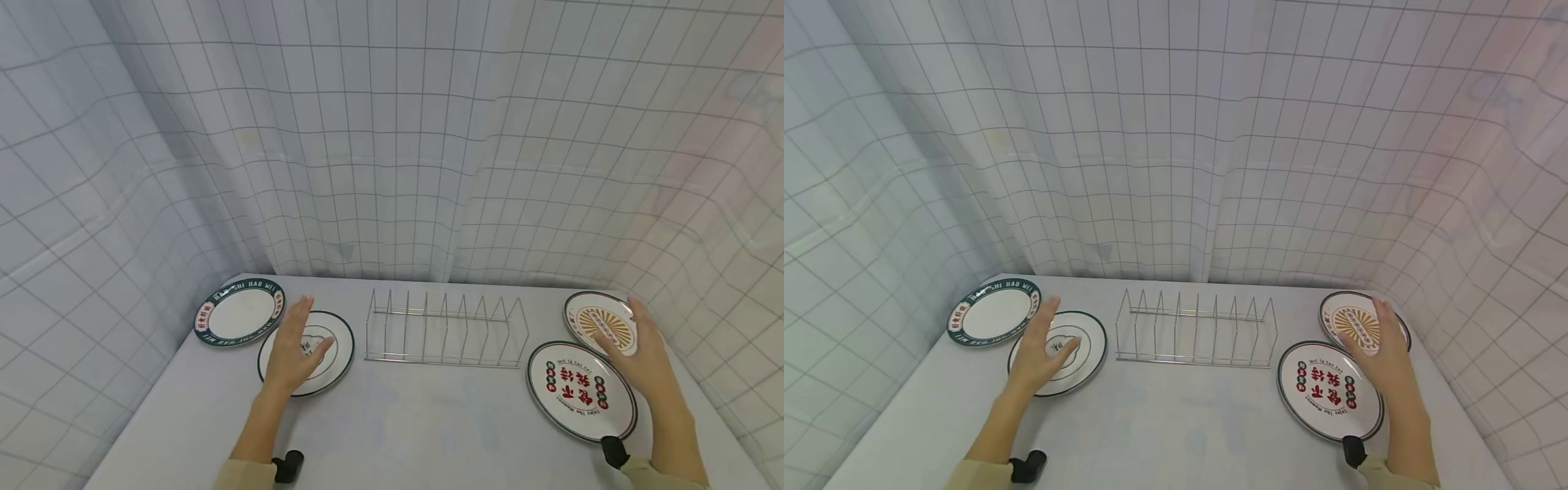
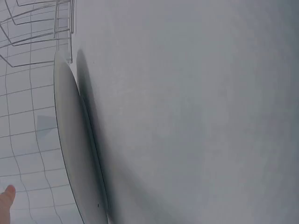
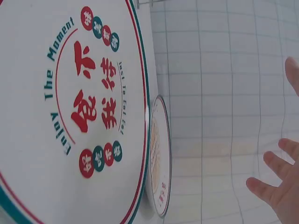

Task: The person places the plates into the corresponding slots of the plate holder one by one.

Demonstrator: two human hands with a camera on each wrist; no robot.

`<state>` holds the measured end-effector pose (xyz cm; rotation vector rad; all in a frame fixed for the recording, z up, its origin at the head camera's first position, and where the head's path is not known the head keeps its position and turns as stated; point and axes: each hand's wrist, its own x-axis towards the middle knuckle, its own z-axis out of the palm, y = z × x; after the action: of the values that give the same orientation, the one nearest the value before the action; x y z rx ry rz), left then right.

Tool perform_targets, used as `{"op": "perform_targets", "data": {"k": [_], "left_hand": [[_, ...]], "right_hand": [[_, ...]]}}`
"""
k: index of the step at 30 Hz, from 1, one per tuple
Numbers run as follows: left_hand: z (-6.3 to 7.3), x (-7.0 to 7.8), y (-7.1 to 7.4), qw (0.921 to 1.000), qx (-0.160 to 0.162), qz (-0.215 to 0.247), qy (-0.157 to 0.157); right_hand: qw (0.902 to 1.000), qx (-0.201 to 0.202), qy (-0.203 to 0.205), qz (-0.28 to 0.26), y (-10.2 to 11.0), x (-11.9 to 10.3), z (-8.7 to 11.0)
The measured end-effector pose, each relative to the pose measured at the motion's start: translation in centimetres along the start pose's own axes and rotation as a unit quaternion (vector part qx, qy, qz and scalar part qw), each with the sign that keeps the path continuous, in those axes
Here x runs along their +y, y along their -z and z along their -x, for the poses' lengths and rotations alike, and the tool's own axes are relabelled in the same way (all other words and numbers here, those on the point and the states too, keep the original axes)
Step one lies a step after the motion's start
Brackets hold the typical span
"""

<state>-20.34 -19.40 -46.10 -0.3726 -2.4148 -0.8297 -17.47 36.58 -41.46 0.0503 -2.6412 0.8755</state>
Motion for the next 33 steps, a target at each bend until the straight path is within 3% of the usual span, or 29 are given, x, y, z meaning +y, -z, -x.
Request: {"op": "perform_targets", "data": {"k": [3, 6, 10, 12, 14, 17, 21, 25, 33], "left_hand": [[0.0, 0.3, -0.4, 0.9961, 0.026, 0.085, 0.002], [-0.2, 0.8, -0.8, 0.9866, 0.040, 0.158, 0.002], [-0.6, 2.2, -0.5, 0.9695, 0.027, 0.244, 0.005], [-0.8, 3.0, -0.3, 0.9606, 0.009, 0.277, 0.020], [-0.9, 3.5, -0.1, 0.9557, -0.007, 0.291, 0.042], [-1.2, 3.7, -0.3, 0.9485, -0.033, 0.304, 0.082], [-1.6, 3.8, -0.8, 0.9386, -0.055, 0.323, 0.109], [-1.8, 3.9, -1.3, 0.9334, -0.072, 0.333, 0.112], [-2.1, 4.0, -2.4, 0.9211, -0.107, 0.354, 0.120]], "right_hand": [[0.9970, 0.013, -0.050, -0.057, 0.4, 1.6, 1.0], [0.9915, 0.019, -0.087, -0.094, 0.3, 5.2, 2.0], [0.9877, 0.030, -0.107, -0.110, 0.0, 10.5, 3.6], [0.9778, 0.023, -0.108, -0.178, 0.1, 11.9, 4.5], [0.9587, 0.009, -0.113, -0.261, 0.3, 12.1, 5.4], [0.9160, -0.019, -0.138, -0.376, 0.6, 11.3, 6.8], [0.8877, -0.053, -0.176, -0.422, 0.7, 10.1, 8.0], [0.8764, -0.100, -0.211, -0.421, 0.4, 9.6, 8.4], [0.8775, -0.142, -0.240, -0.390, -0.4, 9.4, 8.6]]}}
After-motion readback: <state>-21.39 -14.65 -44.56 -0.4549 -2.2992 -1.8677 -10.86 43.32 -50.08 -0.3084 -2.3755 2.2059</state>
